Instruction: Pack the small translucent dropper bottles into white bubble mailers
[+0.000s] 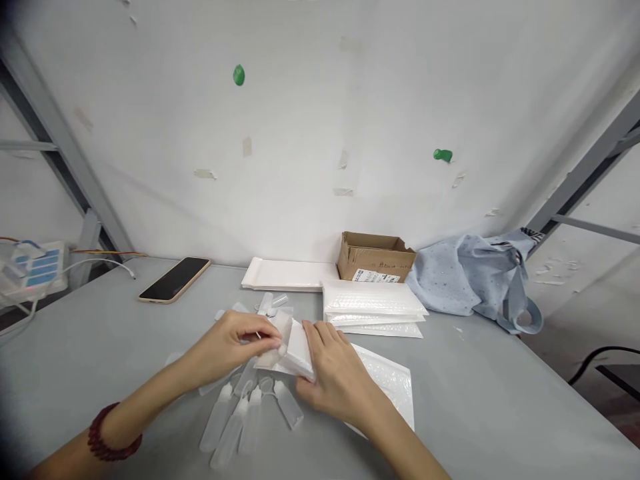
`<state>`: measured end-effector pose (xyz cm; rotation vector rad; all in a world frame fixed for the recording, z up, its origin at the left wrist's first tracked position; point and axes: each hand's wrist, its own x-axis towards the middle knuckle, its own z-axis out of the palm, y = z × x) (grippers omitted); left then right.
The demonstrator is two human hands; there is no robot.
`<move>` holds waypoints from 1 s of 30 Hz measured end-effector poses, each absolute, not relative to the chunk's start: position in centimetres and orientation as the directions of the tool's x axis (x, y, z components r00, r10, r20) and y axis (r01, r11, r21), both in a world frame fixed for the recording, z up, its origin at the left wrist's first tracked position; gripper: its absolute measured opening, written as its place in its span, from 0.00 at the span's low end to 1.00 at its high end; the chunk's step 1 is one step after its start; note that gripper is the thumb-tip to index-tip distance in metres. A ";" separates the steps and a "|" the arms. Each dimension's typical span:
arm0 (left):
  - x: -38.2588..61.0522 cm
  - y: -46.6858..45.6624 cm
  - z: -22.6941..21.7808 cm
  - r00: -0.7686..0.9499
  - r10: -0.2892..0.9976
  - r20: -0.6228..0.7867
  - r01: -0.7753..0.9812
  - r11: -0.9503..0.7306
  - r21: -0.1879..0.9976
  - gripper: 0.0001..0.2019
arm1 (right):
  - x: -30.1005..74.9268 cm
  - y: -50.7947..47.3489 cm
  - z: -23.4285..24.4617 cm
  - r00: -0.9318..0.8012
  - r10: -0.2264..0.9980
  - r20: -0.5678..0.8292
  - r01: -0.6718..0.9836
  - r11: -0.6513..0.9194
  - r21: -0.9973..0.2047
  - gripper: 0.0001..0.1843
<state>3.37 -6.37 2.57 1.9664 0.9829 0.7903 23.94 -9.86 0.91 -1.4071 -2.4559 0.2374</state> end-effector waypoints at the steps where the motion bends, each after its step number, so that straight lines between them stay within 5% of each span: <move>1: 3.8 -6.6 2.2 0.534 0.829 0.165 0.334 -0.386 0.860 0.08 | 23.9 -9.9 0.8 -0.478 0.858 0.189 0.808 0.513 -0.288 0.35; 6: 4.6 -7.6 2.0 0.686 0.724 0.066 0.233 -0.305 0.923 0.13 | 23.9 -10.0 0.9 -0.489 0.840 0.235 0.786 0.541 -0.297 0.33; 11: 2.4 -7.1 4.1 0.480 0.859 0.181 0.127 -0.272 0.954 0.09 | 24.7 -9.6 1.5 -0.443 0.857 0.264 0.796 0.511 -0.324 0.34; 14: 1.6 -6.8 4.5 0.530 0.841 0.111 0.215 -0.260 0.942 0.09 | 25.7 -9.1 1.8 -0.356 0.889 0.289 0.826 0.444 -0.348 0.36; 18: 2.6 -7.1 2.5 0.730 0.681 0.062 0.437 -0.535 0.723 0.09 | 26.4 -8.7 1.8 -0.285 0.902 0.325 0.843 0.397 -0.363 0.36; 23: 4.5 -7.7 -0.5 0.847 0.530 0.045 0.422 -0.720 0.550 0.15 | 26.2 -8.5 1.5 -0.301 0.894 0.333 0.843 0.413 -0.346 0.35; 30: 3.9 -7.1 1.3 0.821 0.567 0.069 0.362 -0.610 0.705 0.09 | 26.0 -8.2 1.3 -0.315 0.892 0.325 0.849 0.418 -0.323 0.35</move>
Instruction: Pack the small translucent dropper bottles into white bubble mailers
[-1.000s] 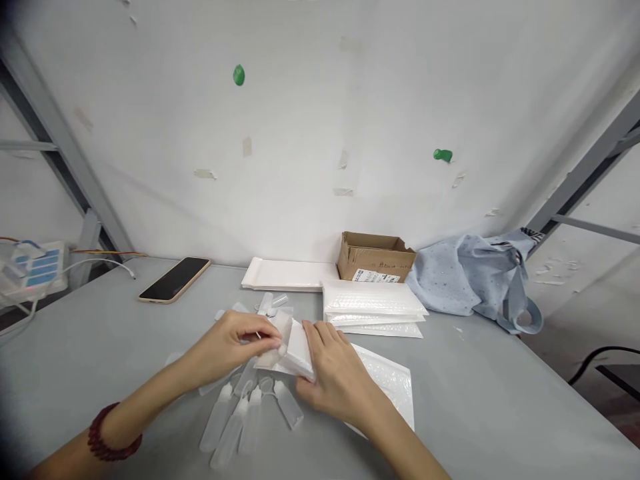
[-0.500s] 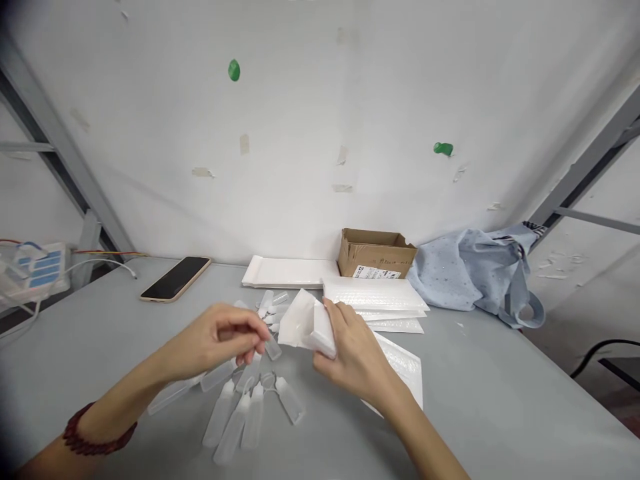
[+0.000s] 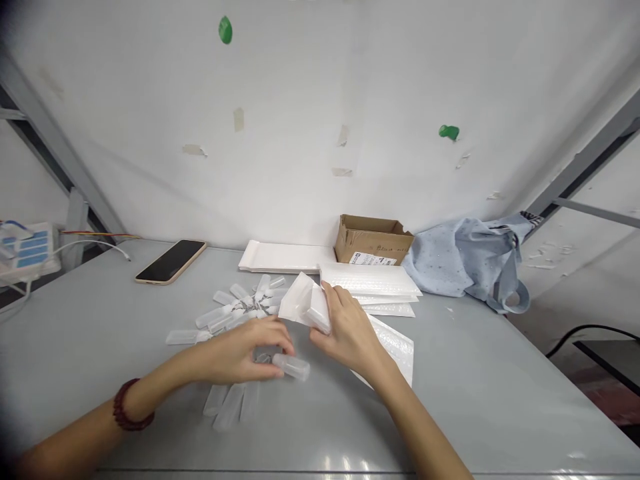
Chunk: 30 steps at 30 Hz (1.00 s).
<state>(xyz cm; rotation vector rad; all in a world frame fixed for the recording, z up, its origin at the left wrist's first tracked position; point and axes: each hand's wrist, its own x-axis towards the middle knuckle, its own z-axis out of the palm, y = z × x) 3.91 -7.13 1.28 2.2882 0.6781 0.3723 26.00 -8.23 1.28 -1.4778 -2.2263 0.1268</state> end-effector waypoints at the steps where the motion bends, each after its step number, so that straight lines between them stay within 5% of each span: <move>1: 3.7 -7.1 1.8 0.810 0.582 0.078 0.345 -0.580 0.738 0.09 | 26.0 -8.2 1.2 -0.315 0.894 0.318 0.851 0.415 -0.323 0.35; 8: 2.0 -6.6 3.8 0.628 0.758 0.178 0.202 -0.379 0.903 0.10 | 25.7 -8.3 1.2 -0.323 0.910 0.258 0.867 0.394 -0.305 0.36; 13: 1.6 -5.7 3.4 0.479 0.847 0.232 0.440 -0.461 0.771 0.13 | 25.4 -8.5 1.2 -0.362 0.898 0.249 0.854 0.427 -0.299 0.37; 22: 3.3 -5.6 1.1 0.709 0.611 0.351 0.458 -0.779 0.429 0.10 | 24.0 -9.1 0.0 -0.498 0.838 0.222 0.792 0.544 -0.278 0.37; 30: 5.0 -6.6 0.2 0.658 0.637 0.402 0.364 -0.736 0.570 0.13 | 23.2 -9.6 0.5 -0.502 0.839 0.211 0.754 0.544 -0.368 0.36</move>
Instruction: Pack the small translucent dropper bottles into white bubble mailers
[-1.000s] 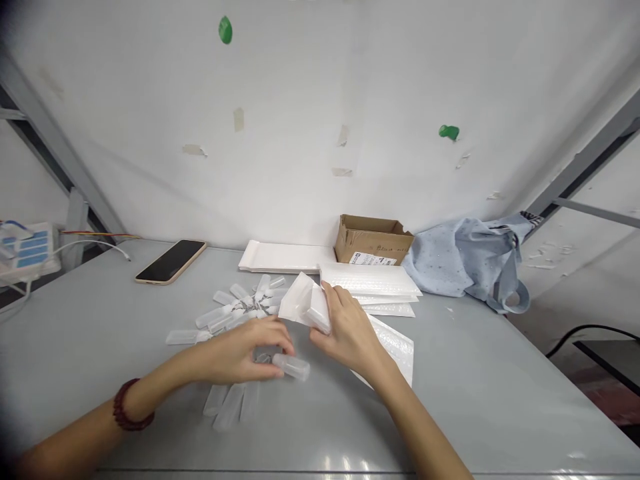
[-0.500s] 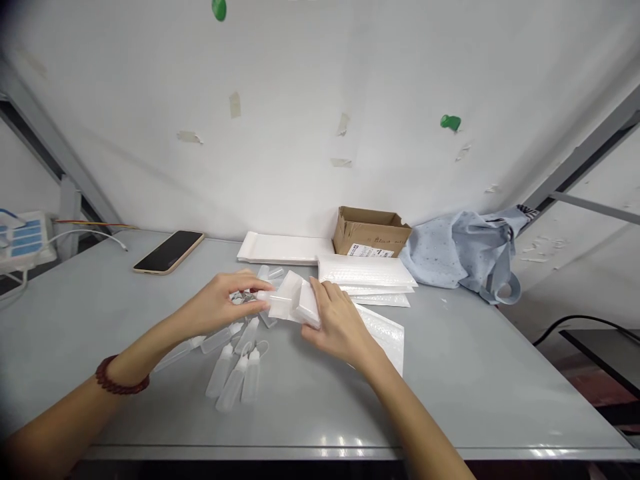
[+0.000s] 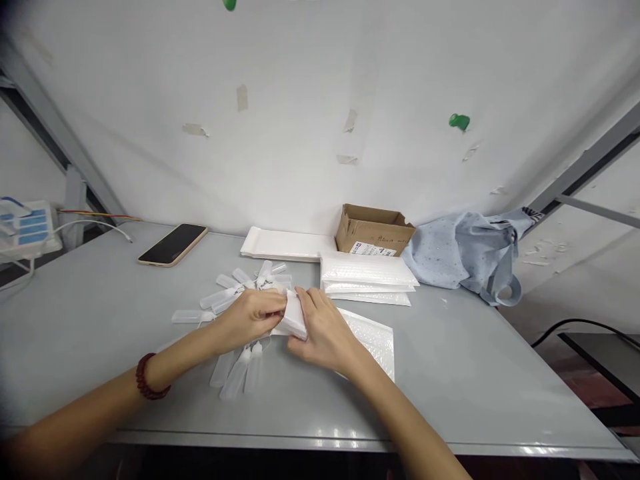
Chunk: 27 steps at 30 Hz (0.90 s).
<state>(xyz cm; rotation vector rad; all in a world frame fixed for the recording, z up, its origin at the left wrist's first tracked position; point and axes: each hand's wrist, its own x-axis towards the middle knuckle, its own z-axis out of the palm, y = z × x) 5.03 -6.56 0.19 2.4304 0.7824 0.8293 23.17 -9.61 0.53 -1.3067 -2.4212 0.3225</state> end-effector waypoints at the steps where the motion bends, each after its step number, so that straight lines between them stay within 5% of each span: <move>1: 5.0 -6.6 0.3 0.655 0.647 0.391 0.365 -0.724 0.585 0.13 | 23.2 -9.6 0.6 -0.496 0.842 0.211 0.758 0.538 -0.368 0.35; 9: 4.6 -6.8 1.0 0.591 0.729 0.344 0.348 -0.616 0.707 0.11 | 23.6 -9.4 0.7 -0.466 0.852 0.240 0.774 0.524 -0.357 0.32; 19: 4.0 -7.0 2.0 0.817 0.568 -0.093 0.287 -0.263 0.921 0.12 | 22.8 -10.0 0.1 -0.539 0.816 0.208 0.733 0.577 -0.362 0.40; 27: 3.8 -7.0 2.6 0.609 0.791 0.061 0.337 -0.328 0.883 0.12 | 24.0 -9.2 0.5 -0.486 0.843 0.230 0.784 0.537 -0.312 0.39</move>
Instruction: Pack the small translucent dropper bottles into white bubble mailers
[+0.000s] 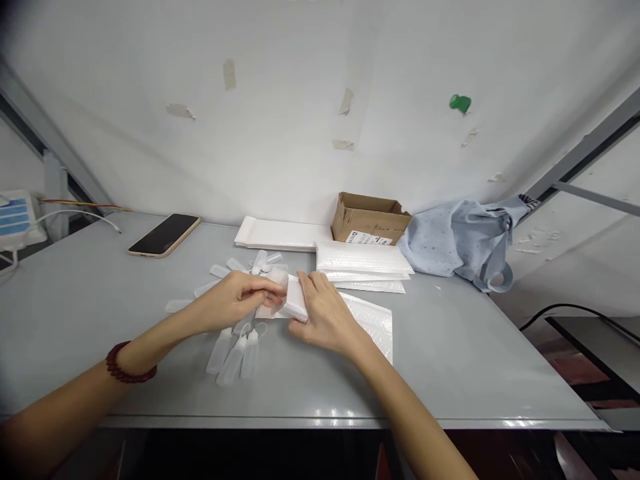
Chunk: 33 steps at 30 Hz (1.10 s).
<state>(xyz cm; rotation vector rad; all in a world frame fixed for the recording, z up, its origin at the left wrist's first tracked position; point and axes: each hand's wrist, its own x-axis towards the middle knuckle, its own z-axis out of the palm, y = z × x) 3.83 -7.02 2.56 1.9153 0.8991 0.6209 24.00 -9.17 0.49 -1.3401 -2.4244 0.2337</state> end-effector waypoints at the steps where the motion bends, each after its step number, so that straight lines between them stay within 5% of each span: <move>1: 3.8 -7.0 2.4 0.605 0.792 0.081 0.345 -0.353 0.870 0.13 | 24.0 -9.1 0.4 -0.483 0.845 0.230 0.789 0.534 -0.305 0.39; 5: 4.1 -7.1 1.8 0.716 0.696 0.059 0.358 -0.438 0.824 0.11 | 23.5 -9.4 0.0 -0.520 0.829 0.204 0.777 0.559 -0.290 0.37; 14: 4.5 -6.9 1.5 0.768 0.638 -0.056 0.255 -0.225 0.941 0.10 | 23.4 -9.6 0.1 -0.538 0.824 0.180 0.762 0.566 -0.314 0.38; 27: 3.8 -6.9 2.7 0.841 0.518 -0.159 0.282 -0.167 0.945 0.07 | 23.5 -9.8 0.5 -0.593 0.795 0.125 0.733 0.598 -0.324 0.44; 29: 3.7 -6.8 2.8 0.778 0.611 -0.146 0.333 -0.204 0.921 0.08 | 23.7 -9.8 0.5 -0.591 0.800 0.104 0.743 0.590 -0.316 0.44; 33: 3.7 -6.4 2.5 0.352 0.936 -0.019 0.560 -0.195 0.806 0.12 | 24.3 -9.4 0.5 -0.572 0.820 0.030 0.780 0.555 -0.288 0.46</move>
